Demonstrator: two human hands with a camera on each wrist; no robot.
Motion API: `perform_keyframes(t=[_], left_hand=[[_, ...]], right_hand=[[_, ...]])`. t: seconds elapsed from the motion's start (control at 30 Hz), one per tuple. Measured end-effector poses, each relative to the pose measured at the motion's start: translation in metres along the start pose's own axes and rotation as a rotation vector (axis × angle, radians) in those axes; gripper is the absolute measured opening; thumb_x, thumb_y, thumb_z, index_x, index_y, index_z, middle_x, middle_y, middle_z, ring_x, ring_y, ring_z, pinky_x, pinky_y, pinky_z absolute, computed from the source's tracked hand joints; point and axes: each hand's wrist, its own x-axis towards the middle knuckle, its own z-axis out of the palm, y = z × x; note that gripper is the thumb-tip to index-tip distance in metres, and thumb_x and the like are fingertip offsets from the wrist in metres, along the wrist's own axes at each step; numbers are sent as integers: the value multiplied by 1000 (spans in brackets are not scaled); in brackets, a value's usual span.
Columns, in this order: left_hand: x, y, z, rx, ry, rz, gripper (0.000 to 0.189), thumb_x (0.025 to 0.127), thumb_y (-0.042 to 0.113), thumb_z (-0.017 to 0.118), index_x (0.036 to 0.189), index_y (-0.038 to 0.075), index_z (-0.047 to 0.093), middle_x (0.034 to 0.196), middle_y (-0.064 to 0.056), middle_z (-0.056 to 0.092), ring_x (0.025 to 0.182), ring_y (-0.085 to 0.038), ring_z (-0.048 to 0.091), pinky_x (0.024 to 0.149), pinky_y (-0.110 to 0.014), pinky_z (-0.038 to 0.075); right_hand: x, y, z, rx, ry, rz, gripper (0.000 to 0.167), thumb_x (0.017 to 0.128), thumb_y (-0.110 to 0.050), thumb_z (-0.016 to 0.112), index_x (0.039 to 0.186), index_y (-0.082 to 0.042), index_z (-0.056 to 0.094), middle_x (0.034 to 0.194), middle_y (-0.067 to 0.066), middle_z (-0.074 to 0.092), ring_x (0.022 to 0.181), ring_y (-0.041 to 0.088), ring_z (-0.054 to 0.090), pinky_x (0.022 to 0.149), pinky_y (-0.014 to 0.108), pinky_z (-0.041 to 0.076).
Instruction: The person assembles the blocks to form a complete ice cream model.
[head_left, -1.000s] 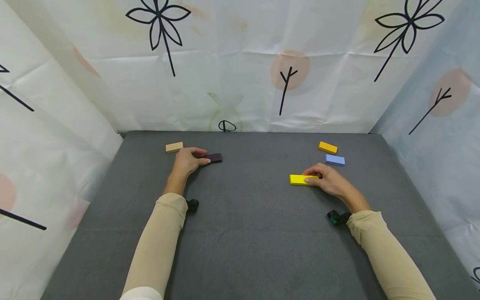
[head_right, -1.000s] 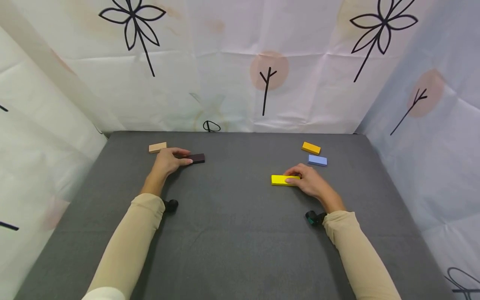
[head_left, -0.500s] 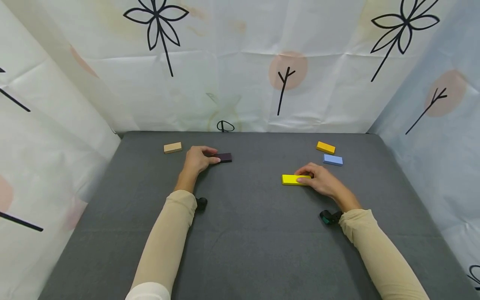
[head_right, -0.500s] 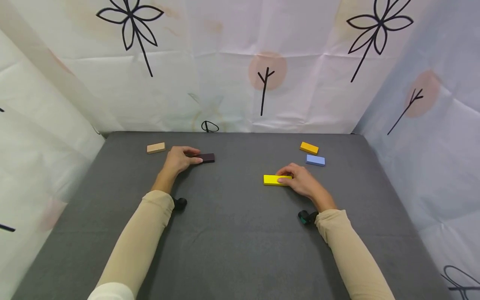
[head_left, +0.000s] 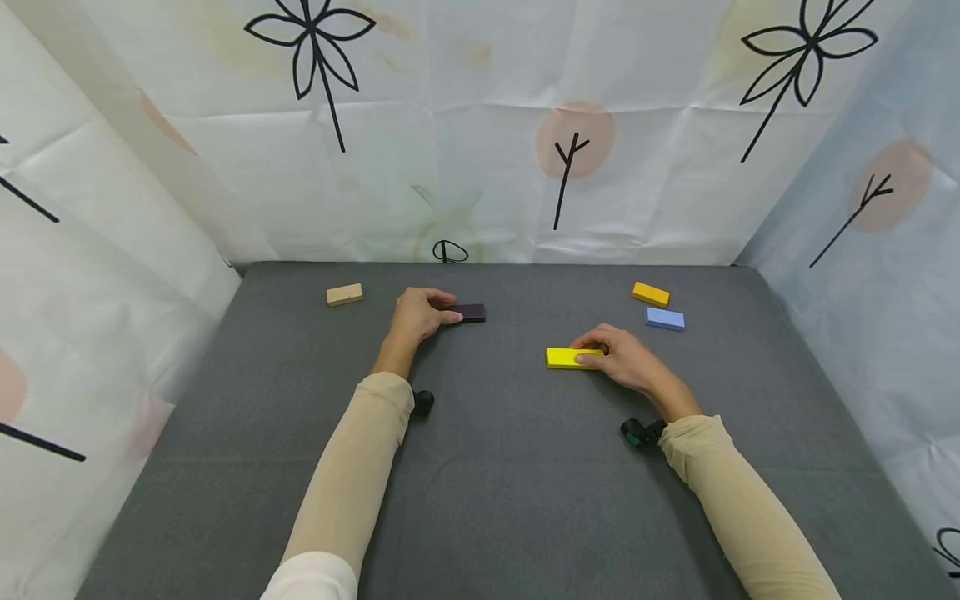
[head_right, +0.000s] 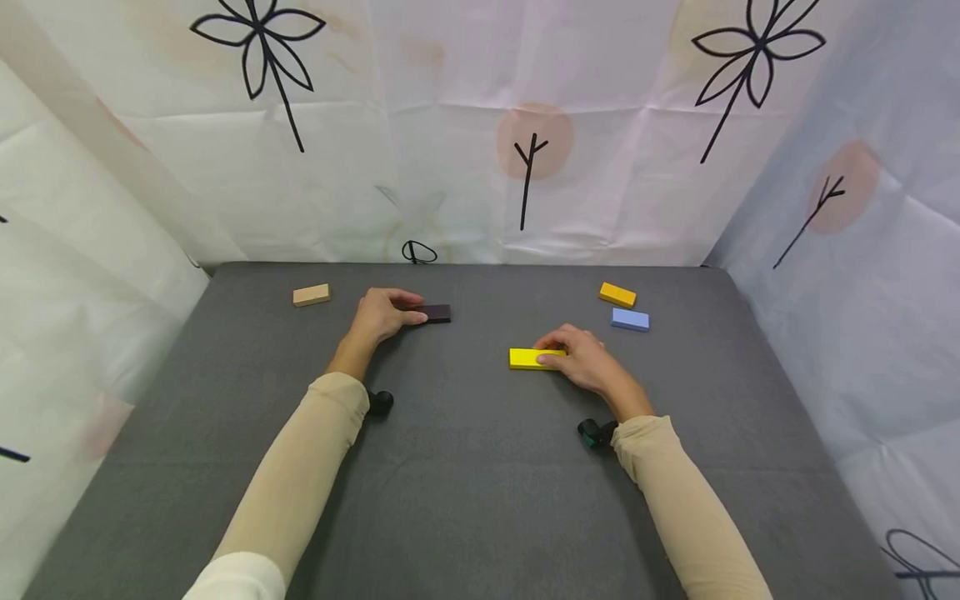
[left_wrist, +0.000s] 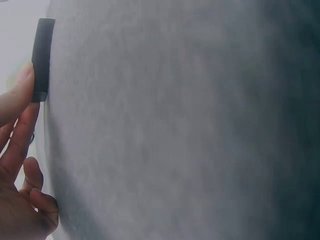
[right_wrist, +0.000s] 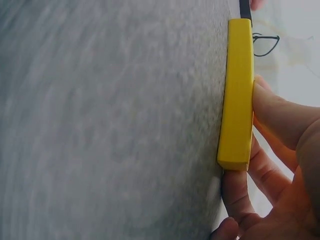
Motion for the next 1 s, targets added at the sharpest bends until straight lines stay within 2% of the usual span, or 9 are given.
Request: perform_keyframes(t=[0.2, 0.33, 0.5, 0.73, 1.0], left_hand=[[1, 7, 8, 19, -6, 19, 36, 85, 28, 85, 119, 21, 77, 122, -3, 75, 126, -29, 60, 110, -48, 47], [1, 13, 13, 31, -22, 10, 36, 85, 29, 85, 119, 23, 77, 123, -1, 75, 127, -29, 59, 110, -49, 47], [2, 19, 18, 47, -20, 5, 35, 84, 30, 85, 118, 25, 78, 121, 0, 75, 123, -28, 61, 108, -49, 47], [4, 25, 28, 68, -17, 21, 34, 84, 31, 85, 117, 25, 78, 119, 1, 76, 121, -26, 63, 109, -49, 47], [4, 38, 38, 89, -19, -14, 34, 83, 32, 86, 116, 27, 78, 119, 3, 75, 123, -26, 61, 110, -48, 46]], right_hand=[[6, -9, 5, -13, 2, 3, 25, 99, -20, 68, 120, -7, 73, 112, 12, 65, 94, 21, 53, 81, 32, 41], [8, -16, 8, -29, 17, 27, 24, 98, -20, 69, 119, -8, 74, 111, 12, 66, 93, 23, 54, 80, 32, 39], [11, -22, 11, -40, 24, 50, 25, 98, -23, 70, 119, -9, 74, 113, 13, 67, 97, 27, 57, 83, 39, 35], [14, -25, 15, -40, 22, 61, 26, 98, -23, 69, 119, -9, 74, 115, 14, 67, 104, 31, 57, 88, 47, 34], [17, -31, 19, -31, 34, 70, 25, 98, -23, 70, 119, -10, 74, 115, 13, 67, 106, 33, 57, 89, 52, 33]])
